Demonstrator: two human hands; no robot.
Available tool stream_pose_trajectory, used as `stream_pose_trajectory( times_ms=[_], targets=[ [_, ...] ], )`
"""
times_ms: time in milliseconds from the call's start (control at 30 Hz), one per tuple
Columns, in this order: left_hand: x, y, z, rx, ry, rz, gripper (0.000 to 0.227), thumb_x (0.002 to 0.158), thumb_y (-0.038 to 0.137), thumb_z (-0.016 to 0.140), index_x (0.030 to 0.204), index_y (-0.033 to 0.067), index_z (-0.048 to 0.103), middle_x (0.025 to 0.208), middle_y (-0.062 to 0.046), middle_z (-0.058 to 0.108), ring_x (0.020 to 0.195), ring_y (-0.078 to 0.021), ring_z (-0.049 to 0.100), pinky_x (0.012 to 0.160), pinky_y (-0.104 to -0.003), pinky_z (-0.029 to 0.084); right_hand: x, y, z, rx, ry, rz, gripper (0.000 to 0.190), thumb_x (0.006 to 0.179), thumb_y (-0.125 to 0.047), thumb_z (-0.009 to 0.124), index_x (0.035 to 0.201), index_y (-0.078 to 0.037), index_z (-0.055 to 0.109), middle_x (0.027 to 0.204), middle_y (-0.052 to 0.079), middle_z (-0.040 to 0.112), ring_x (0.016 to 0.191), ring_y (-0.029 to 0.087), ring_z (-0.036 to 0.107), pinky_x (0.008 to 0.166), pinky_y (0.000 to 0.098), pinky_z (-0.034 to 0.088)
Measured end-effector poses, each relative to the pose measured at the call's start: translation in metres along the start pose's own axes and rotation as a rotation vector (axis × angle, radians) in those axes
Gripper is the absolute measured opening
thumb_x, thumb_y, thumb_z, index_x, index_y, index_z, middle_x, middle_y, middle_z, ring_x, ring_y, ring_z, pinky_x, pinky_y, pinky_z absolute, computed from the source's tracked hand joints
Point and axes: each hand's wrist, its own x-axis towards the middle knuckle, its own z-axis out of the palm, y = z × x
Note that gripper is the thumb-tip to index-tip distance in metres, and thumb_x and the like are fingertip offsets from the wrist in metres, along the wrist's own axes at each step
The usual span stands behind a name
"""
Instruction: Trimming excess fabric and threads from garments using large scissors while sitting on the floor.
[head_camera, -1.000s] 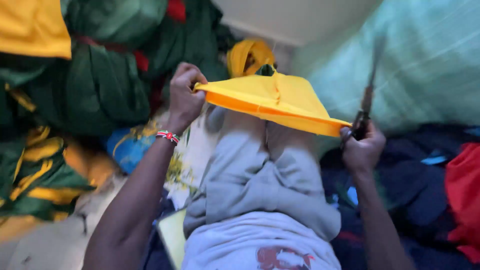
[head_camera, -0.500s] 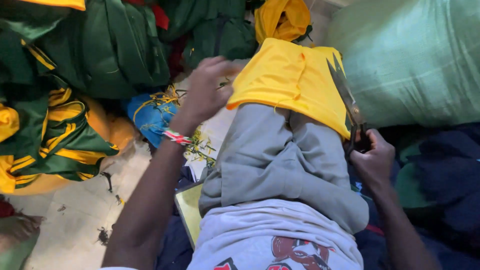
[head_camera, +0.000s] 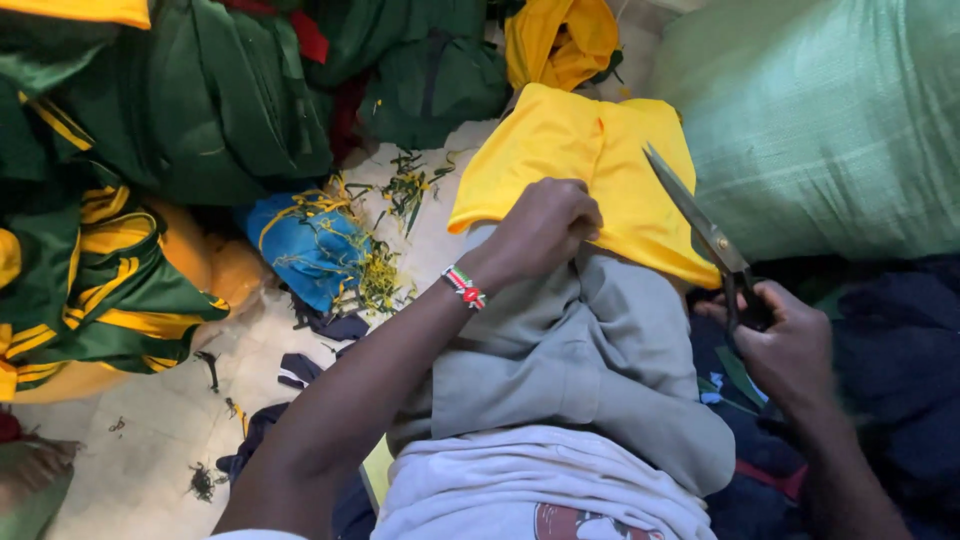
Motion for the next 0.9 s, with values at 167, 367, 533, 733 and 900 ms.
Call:
stream_pose_trajectory(
  times_ms=[167, 367, 533, 733, 900],
  targets=[
    [-0.004, 0.003, -0.017, -0.168, 0.101, -0.128, 0.012, 0.067, 0.000, 0.073, 0.077, 0.0046, 0.077, 0.072, -0.003, 0.069, 0.060, -0.0188, 0.063, 0.060, -0.032, 0.050, -0.005, -0.023, -0.029, -0.323, -0.098, -0.033, 0.048, 0.068, -0.042, 0.091, 0.082, -0.003, 0.067, 0.062, 0.006, 0.062, 0.048, 0.022, 0.049, 0.051, 0.0365, 0.040],
    [-0.013, 0.026, -0.022, -0.164, 0.200, -0.220, 0.012, 0.075, -0.001, 0.064, 0.082, -0.0005, 0.073, 0.076, -0.008, 0.065, 0.061, -0.0210, 0.058, 0.059, -0.034, 0.048, -0.006, -0.047, -0.052, -0.580, -0.178, -0.092, 0.047, 0.065, -0.054, 0.088, 0.079, -0.013, 0.069, 0.059, 0.000, 0.065, 0.048, 0.022, 0.059, 0.054, 0.0354, 0.045],
    [-0.020, 0.029, -0.018, -0.198, 0.251, -0.235, 0.010, 0.077, -0.005, 0.067, 0.084, -0.0001, 0.073, 0.080, -0.006, 0.065, 0.062, -0.0176, 0.057, 0.058, -0.031, 0.046, -0.007, -0.041, -0.057, -0.822, -0.149, -0.158, 0.058, 0.065, -0.073, 0.077, 0.082, -0.019, 0.065, 0.068, -0.003, 0.069, 0.054, 0.022, 0.065, 0.056, 0.0349, 0.046],
    [-0.031, 0.031, -0.009, -0.046, 0.245, -0.103, 0.010, 0.081, -0.004, 0.066, 0.089, 0.0024, 0.067, 0.087, -0.007, 0.059, 0.069, -0.0241, 0.059, 0.065, -0.036, 0.049, -0.014, -0.051, -0.063, -1.104, -0.048, -0.285, 0.047, 0.077, -0.069, 0.066, 0.092, -0.025, 0.059, 0.080, -0.008, 0.070, 0.076, 0.018, 0.073, 0.067, 0.0352, 0.050],
    [-0.031, 0.032, -0.010, -0.086, 0.304, -0.149, 0.007, 0.084, -0.003, 0.068, 0.089, 0.0008, 0.069, 0.087, -0.008, 0.063, 0.068, -0.0228, 0.062, 0.064, -0.035, 0.051, -0.027, -0.063, -0.066, -1.195, -0.080, -0.209, 0.037, 0.078, -0.060, 0.067, 0.094, -0.028, 0.058, 0.085, -0.013, 0.071, 0.082, 0.013, 0.075, 0.068, 0.0313, 0.053]
  ],
)
